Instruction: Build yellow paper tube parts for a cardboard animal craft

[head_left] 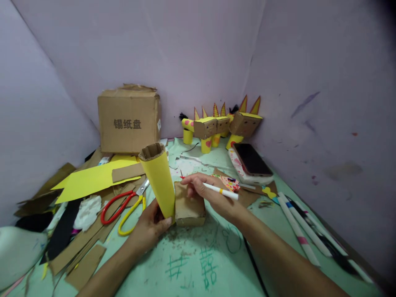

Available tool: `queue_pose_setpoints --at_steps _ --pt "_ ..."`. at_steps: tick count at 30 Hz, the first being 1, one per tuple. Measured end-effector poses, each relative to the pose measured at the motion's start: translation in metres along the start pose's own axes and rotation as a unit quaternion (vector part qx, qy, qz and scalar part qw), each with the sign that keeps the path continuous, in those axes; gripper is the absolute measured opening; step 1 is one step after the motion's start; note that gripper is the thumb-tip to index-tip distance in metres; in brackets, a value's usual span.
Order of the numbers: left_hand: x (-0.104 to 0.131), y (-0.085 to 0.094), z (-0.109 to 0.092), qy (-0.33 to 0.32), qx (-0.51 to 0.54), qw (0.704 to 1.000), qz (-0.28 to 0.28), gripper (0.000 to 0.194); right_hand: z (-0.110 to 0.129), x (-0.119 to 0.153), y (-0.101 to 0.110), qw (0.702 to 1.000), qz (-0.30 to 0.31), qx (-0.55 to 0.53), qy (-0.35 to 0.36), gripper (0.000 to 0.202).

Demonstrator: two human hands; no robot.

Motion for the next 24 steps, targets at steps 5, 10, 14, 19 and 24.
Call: queue_pose_setpoints --at_steps 5,10,14,19,24 --pt "0.000 -0.001 0.004 -0.002 0.012 1.000 0.008 0.054 -0.008 0.002 0.003 0.997 -0.050 -0.056 -0.021 0.046" --pt "0.001 -0.001 0.008 0.001 0.012 1.000 0.006 0.052 -0.008 0.003 0.009 0.993 -0.112 0.009 -0.034 0.037" --pt "0.000 -0.001 0.010 0.007 0.005 1.000 0.009 0.052 -0.008 0.003 0.008 0.990 -0.130 0.040 -0.049 0.036" --pt "0.001 -0.001 0.010 0.022 0.009 1.000 0.004 0.050 -0.006 0.005 0.010 0.983 -0.167 0.062 -0.040 0.039" --pt "0.000 0.001 0.012 0.028 0.008 1.000 -0.010 0.047 -0.009 0.008 0.014 0.979 -0.198 0.031 -0.039 0.040"
Point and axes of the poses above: each hand's wrist, its own x-axis away from the middle knuckle, its own y-axis out of the back of the hand, z = x × y, the point moved 10 cm from there along -x, towards the middle knuckle, and after that the axes turned 8 degrees about -x, right-handed, at the moved point
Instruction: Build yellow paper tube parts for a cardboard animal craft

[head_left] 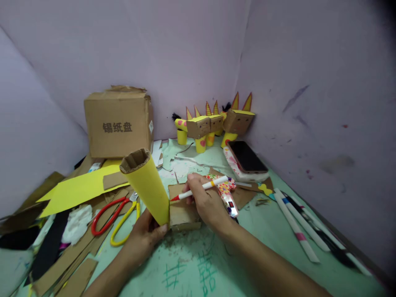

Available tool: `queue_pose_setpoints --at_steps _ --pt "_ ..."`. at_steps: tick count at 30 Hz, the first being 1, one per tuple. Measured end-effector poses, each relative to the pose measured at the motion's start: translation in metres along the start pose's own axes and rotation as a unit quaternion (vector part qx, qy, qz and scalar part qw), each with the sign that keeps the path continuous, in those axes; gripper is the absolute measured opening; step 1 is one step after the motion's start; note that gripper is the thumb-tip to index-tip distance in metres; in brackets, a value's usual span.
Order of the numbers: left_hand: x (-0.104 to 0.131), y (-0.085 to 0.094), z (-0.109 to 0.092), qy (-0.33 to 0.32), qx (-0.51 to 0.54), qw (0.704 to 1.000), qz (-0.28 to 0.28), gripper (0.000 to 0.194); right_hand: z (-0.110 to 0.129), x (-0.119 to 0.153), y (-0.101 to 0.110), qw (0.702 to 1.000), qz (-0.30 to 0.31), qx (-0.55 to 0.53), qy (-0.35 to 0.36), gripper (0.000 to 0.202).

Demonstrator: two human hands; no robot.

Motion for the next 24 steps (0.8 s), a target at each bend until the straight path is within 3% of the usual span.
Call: queue_pose_setpoints --at_steps 13,24 --pt "0.000 0.002 -0.011 0.007 -0.005 0.999 -0.039 0.034 0.007 0.000 -0.002 0.995 -0.026 0.078 0.054 0.041" --pt "0.001 0.005 -0.005 0.014 0.006 0.999 -0.047 0.044 0.014 0.001 -0.005 0.988 -0.022 0.125 0.093 0.040"
Point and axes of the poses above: each hand's wrist, its own x-axis away from the middle knuckle, its own y-axis out of the back of the hand, z = x × y, the point moved 10 cm from there along -x, towards the middle knuckle, and after that the axes turned 8 degrees about -x, right-handed, at the moved point
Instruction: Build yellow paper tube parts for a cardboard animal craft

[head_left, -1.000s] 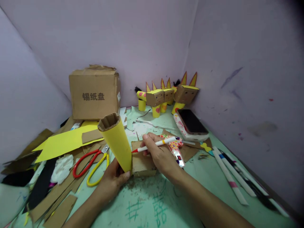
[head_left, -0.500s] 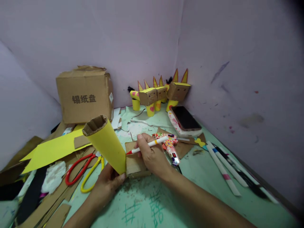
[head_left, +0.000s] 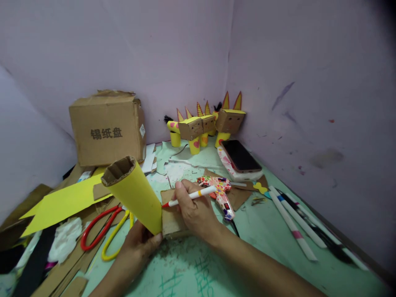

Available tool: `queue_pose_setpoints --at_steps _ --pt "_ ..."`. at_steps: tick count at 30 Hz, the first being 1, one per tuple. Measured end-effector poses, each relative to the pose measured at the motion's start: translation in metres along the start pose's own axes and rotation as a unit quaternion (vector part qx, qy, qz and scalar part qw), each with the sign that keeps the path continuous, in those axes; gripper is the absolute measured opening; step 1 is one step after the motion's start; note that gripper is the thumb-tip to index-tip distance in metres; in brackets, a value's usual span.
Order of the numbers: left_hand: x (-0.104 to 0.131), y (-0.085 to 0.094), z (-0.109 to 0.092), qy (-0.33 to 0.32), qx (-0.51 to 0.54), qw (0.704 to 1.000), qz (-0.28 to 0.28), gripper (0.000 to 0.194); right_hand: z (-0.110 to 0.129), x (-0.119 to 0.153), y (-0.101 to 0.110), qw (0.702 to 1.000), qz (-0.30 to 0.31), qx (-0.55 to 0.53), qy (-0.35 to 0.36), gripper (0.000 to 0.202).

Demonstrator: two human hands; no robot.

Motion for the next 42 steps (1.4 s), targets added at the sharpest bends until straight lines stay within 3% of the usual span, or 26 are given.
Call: queue_pose_setpoints --at_steps 36,42 --pt "0.0000 -0.0007 -0.0025 0.001 0.004 1.000 0.000 0.045 0.0046 -0.0012 -0.0038 1.000 0.026 0.002 0.016 0.038" --pt "-0.0012 -0.0007 -0.0007 0.001 -0.005 1.000 -0.002 0.039 0.0075 -0.0002 -0.0052 0.998 0.033 0.016 0.043 0.035"
Point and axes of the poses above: each hand's wrist, its own x-axis away from the middle knuckle, its own y-axis out of the back of the hand, z = x × y, the point moved 10 cm from there along -x, towards the middle knuckle, and after that the axes turned 8 degrees about -x, right-handed, at the moved point
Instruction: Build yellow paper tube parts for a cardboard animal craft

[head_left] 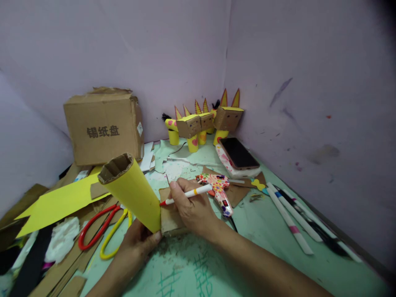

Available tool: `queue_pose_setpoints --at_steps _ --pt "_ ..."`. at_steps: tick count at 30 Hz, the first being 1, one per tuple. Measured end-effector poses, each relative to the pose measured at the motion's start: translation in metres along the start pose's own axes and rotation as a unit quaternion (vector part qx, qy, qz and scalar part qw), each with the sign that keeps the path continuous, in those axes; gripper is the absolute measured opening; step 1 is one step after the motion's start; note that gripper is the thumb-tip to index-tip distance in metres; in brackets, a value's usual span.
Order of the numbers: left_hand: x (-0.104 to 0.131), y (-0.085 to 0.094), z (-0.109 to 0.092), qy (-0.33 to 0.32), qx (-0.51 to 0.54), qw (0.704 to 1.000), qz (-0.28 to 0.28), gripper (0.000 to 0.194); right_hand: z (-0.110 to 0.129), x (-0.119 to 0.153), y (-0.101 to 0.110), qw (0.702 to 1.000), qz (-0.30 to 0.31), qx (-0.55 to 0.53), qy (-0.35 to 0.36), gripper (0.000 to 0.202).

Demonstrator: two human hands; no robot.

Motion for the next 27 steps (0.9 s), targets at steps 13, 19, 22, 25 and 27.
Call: queue_pose_setpoints --at_steps 13,19,22,25,27 --pt "0.000 0.003 0.003 -0.011 0.003 1.000 -0.002 0.041 -0.012 0.000 0.000 0.996 -0.002 -0.049 -0.070 0.042" --pt "0.002 0.001 -0.002 0.015 0.015 1.000 -0.007 0.041 -0.022 0.001 0.001 0.991 -0.011 -0.089 -0.098 0.042" --pt "0.004 0.001 -0.005 0.023 0.027 0.999 -0.016 0.042 -0.023 0.003 0.002 0.988 -0.020 -0.119 -0.094 0.044" --pt "0.003 0.000 -0.002 0.028 0.033 0.999 -0.012 0.039 -0.025 0.005 0.005 0.974 -0.029 -0.205 -0.094 0.046" --pt "0.002 0.001 0.003 0.026 0.044 0.999 -0.009 0.040 -0.026 0.005 0.010 0.959 -0.040 -0.266 -0.091 0.046"
Point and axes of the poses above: each hand's wrist, its own x-axis away from the middle knuckle, its own y-axis out of the back of the hand, z = x × y, the point moved 10 cm from there along -x, towards the middle knuckle, and after that the axes turned 8 degrees about -x, right-handed, at the moved point
